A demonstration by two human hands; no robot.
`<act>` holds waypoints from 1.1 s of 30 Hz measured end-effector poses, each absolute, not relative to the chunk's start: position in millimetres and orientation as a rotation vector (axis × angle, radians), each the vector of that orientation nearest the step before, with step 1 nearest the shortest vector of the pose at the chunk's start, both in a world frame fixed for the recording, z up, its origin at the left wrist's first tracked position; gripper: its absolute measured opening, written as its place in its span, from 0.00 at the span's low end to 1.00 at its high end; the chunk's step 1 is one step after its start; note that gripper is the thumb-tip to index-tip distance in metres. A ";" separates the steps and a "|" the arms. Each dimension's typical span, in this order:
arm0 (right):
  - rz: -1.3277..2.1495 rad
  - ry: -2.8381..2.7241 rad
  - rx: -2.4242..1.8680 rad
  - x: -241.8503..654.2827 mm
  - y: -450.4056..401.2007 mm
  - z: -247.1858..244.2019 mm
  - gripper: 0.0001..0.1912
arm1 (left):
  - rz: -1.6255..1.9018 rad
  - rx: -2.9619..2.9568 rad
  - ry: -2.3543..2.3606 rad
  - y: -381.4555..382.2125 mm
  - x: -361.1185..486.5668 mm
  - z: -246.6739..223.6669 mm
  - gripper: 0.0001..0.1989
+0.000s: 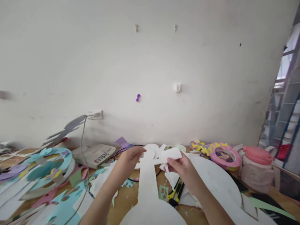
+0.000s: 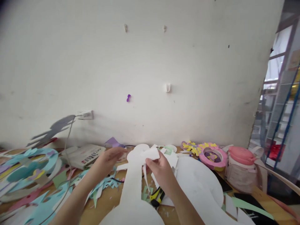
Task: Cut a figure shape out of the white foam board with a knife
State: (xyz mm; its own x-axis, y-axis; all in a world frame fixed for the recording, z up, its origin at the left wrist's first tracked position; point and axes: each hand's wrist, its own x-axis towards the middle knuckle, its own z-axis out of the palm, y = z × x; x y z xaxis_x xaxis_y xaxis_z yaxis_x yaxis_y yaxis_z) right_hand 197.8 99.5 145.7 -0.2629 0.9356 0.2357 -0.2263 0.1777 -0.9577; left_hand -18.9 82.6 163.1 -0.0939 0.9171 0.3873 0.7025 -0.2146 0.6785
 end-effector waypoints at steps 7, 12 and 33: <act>1.339 -1.539 -0.741 185.7 84.3 147.9 0.15 | 1.125 1.826 1.396 57.7 13.5 170.8 0.18; 1.374 -1.510 -0.774 178.2 81.1 141.7 0.22 | 1.133 1.683 1.275 68.2 16.1 163.1 0.20; 0.065 -1.981 -1.523 228.6 133.8 137.8 0.10 | 1.225 1.527 1.255 85.4 8.8 153.1 0.25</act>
State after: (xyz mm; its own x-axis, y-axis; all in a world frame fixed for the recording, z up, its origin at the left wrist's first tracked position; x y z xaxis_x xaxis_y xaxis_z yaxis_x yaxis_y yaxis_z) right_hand 228.6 133.8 137.8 -0.1326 0.8850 0.4462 0.8540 0.3305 -0.4017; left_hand 8.8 85.4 153.1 0.0417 0.9809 0.1900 0.2133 -0.1945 0.9574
